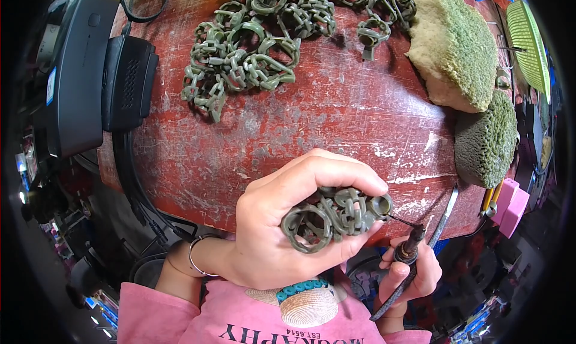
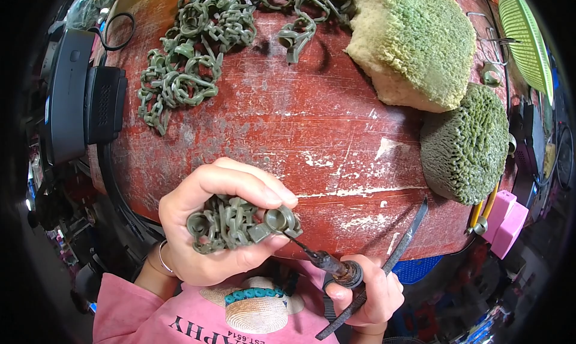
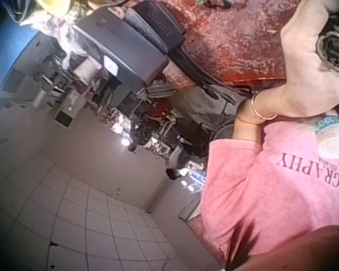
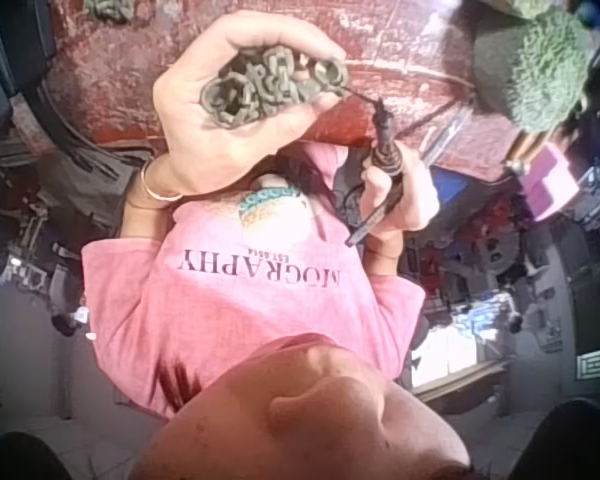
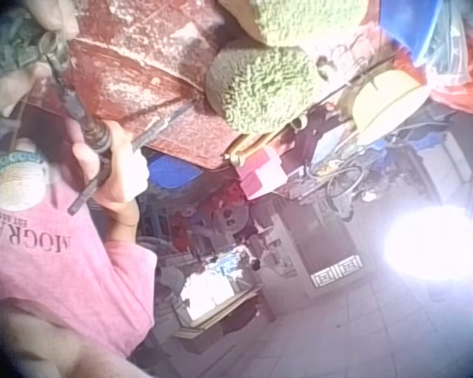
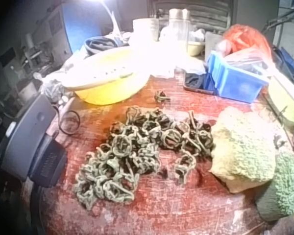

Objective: The recorder uses a heated wax pen to attach or refine small green wax jewelry molds in a workshop setting.

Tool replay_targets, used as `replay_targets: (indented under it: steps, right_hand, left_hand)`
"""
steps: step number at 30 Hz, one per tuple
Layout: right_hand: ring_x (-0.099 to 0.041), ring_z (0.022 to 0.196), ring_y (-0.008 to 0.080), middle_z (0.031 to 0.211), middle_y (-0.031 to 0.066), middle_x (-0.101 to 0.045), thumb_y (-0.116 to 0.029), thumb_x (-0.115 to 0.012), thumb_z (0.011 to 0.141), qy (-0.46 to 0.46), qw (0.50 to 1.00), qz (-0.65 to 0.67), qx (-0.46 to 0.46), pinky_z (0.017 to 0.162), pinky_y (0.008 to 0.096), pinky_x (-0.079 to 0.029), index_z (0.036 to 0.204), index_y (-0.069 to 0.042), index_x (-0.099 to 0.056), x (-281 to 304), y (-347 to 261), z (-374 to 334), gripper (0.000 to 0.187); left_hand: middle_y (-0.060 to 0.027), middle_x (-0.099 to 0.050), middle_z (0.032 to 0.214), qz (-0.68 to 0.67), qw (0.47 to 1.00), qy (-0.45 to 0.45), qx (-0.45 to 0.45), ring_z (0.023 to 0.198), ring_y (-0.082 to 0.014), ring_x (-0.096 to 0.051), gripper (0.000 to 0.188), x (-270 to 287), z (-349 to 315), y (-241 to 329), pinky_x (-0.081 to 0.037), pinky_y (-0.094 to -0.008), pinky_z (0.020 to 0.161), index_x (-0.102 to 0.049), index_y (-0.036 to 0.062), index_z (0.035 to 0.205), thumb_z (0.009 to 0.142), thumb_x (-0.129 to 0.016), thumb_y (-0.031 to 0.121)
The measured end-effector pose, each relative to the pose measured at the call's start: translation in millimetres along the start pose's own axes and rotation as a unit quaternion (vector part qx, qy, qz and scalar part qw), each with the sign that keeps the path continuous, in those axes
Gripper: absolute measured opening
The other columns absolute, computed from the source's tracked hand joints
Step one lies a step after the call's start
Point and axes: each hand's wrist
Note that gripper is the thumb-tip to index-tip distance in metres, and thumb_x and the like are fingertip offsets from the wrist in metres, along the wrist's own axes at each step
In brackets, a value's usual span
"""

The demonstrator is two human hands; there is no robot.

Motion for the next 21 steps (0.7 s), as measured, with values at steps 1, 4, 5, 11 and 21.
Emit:
replay_targets:
  steps: [1, 4, 5, 11, 21]
  right_hand:
    - [-0.055, 0.047, 0.0187, 0.058, 0.0042, -0.056, -0.047, -0.056, 0.081, -0.001, 1.0, 0.004, -0.002, 0.045, 0.0274, -0.043, 0.08, -0.005, -0.062, 0.2, -0.2, 0.3, 0.042]
    - [-0.055, 0.047, 0.0188, 0.058, 0.0043, -0.056, -0.047, -0.055, 0.081, -0.003, 1.0, -0.003, -0.002, 0.045, 0.0274, -0.043, 0.08, -0.005, -0.061, 1.0, -0.2, 0.1, 0.042]
    - [-0.055, 0.047, 0.0188, 0.058, 0.0043, -0.056, -0.047, -0.055, 0.081, -0.003, 1.0, -0.004, -0.002, 0.045, 0.0274, -0.043, 0.08, -0.005, -0.061, 1.1, -0.2, 0.2, 0.042]
    - [-0.056, 0.047, 0.0188, 0.058, 0.0042, -0.056, -0.047, -0.055, 0.082, 0.005, 1.0, -0.006, 0.006, 0.045, 0.0275, -0.043, 0.078, -0.004, -0.061, -0.1, -0.2, 0.3, 0.043]
    - [-0.055, 0.047, 0.0187, 0.058, 0.0035, -0.056, -0.048, -0.054, 0.081, 0.007, 1.0, -0.004, -0.006, 0.045, 0.0276, -0.043, 0.078, -0.005, -0.062, -0.4, -0.7, -0.4, 0.044]
  left_hand:
    - [-0.0179, -0.057, 0.093, 0.004, 1.0, -0.001, -0.002, 0.087, -0.0214, -0.059, 0.033, 0.0, 0.3, 0.1, -0.047, -0.0304, 0.077, -0.052, -0.0034, 0.095, 0.067, -0.069, -0.006]
    - [-0.0178, -0.057, 0.093, 0.009, 1.0, -0.002, -0.002, 0.087, -0.021, -0.059, 0.032, -0.1, 0.7, 1.0, -0.047, -0.0301, 0.077, -0.052, -0.0032, 0.095, 0.067, -0.069, -0.006]
    - [-0.0177, -0.058, 0.093, 0.01, 1.0, -0.002, 0.0, 0.087, -0.0208, -0.059, 0.032, -0.2, 0.8, 1.2, -0.047, -0.0299, 0.077, -0.052, -0.0032, 0.095, 0.067, -0.069, -0.006]
    - [-0.0176, -0.058, 0.093, 0.005, 1.0, 0.003, -0.005, 0.086, -0.0206, -0.059, 0.033, -0.7, 0.3, 0.3, -0.047, -0.0296, 0.076, -0.052, -0.003, 0.095, 0.067, -0.069, -0.006]
    - [-0.018, -0.058, 0.093, 0.0, 1.0, 0.004, -0.007, 0.086, -0.0202, -0.059, 0.033, -0.5, 0.1, -0.5, -0.048, -0.0293, 0.075, -0.052, -0.003, 0.095, 0.067, -0.069, -0.007]
Point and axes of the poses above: each hand's wrist, its own z-axis towards the middle knuckle, its own x-axis out of the back of the hand, y = z × x
